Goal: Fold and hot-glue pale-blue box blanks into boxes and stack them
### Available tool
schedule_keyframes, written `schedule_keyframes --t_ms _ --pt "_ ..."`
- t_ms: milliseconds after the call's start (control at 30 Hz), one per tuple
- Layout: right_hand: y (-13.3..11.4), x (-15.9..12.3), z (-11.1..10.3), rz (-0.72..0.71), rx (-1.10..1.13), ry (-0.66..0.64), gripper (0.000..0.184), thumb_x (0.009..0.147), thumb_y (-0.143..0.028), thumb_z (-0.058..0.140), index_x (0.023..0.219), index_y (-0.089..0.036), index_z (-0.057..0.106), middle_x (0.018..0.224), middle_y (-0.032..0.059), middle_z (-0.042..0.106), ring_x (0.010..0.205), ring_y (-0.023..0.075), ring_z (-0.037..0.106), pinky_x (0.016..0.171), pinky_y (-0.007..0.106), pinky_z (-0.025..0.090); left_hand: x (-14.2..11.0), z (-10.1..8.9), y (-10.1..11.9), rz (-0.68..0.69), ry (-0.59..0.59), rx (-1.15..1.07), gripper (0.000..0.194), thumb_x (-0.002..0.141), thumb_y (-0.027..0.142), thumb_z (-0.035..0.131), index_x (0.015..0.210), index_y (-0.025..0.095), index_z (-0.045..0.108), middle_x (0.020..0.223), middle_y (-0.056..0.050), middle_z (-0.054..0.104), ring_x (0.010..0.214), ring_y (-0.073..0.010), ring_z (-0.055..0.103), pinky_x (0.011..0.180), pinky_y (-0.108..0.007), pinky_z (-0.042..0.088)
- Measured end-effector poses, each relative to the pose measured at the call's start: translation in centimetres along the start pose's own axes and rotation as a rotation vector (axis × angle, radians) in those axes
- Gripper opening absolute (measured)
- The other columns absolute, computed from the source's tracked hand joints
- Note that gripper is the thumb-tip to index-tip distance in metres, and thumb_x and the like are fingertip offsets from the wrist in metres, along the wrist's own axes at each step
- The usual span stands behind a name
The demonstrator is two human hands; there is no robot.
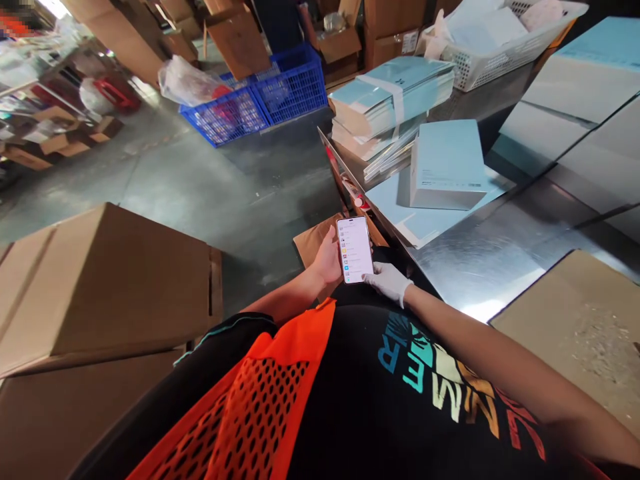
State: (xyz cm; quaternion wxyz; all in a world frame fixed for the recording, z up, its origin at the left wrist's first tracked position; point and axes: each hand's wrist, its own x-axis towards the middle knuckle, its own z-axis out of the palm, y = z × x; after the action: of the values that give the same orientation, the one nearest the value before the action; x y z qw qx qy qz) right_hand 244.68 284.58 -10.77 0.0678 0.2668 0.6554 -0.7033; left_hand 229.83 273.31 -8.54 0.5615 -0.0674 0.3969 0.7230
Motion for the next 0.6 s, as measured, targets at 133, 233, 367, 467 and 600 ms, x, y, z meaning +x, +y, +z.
schedule_keyframes --t_ms 133,233,367,467,600 --pt "-0.3 -0.7 0.0 0.001 0.019 -0.011 0.068 0.096 -0.081 0.058 0.064 -0.022 0.051 0.050 0.0013 0.046 0.048 0.0144 0.039 0.050 0.030 0.031 -0.6 0.2 -1.6 -0.062 -0.139 -0.096 0.098 0.106 0.081 0.017 0.150 0.008 0.065 0.129 -0.026 0.079 0.124 -0.0396 0.076 0.111 -0.057 0.057" --pt "-0.9 -1.3 0.0 -0.030 0.022 -0.025 0.075 0.100 -0.083 0.047 0.058 -0.022 0.052 0.052 0.0049 0.049 0.049 0.0152 0.044 0.051 0.030 0.034 -0.2 -0.3 -2.0 -0.056 -0.130 -0.127 0.089 0.107 0.075 0.027 0.154 0.008 0.061 0.132 -0.026 0.078 0.130 -0.0413 0.074 0.113 -0.060 0.056" --pt "-1.3 -1.4 -0.2 -0.077 0.050 -0.016 0.066 0.101 -0.075 0.048 0.064 -0.021 0.054 0.058 0.0046 0.055 0.052 0.0146 0.048 0.053 0.028 0.038 0.6 -1.6 -1.7 0.002 -0.103 -0.100 0.064 0.102 0.039 0.047 0.155 0.006 0.060 0.129 -0.024 0.080 0.128 -0.0407 0.075 0.113 -0.060 0.057" --pt "-1.2 -1.1 -0.4 -0.094 0.067 0.009 0.062 0.095 -0.077 0.053 0.067 -0.022 0.053 0.058 0.0040 0.055 0.050 0.0146 0.047 0.051 0.028 0.038 0.8 -2.4 -1.4 0.037 -0.141 -0.023 0.073 0.082 0.016 0.057 0.154 0.005 0.061 0.129 -0.022 0.080 0.125 -0.0394 0.077 0.115 -0.059 0.056" --pt "-0.8 -0.8 -0.7 -0.102 0.067 0.054 0.062 0.089 -0.082 0.058 0.074 -0.022 0.052 0.062 0.0040 0.059 0.052 0.0147 0.049 0.052 0.027 0.041 0.7 -2.4 -1.0 0.101 -0.123 0.100 0.072 0.076 0.006 0.062 0.148 0.005 0.064 0.125 -0.021 0.082 0.121 -0.0372 0.079 0.116 -0.057 0.057"
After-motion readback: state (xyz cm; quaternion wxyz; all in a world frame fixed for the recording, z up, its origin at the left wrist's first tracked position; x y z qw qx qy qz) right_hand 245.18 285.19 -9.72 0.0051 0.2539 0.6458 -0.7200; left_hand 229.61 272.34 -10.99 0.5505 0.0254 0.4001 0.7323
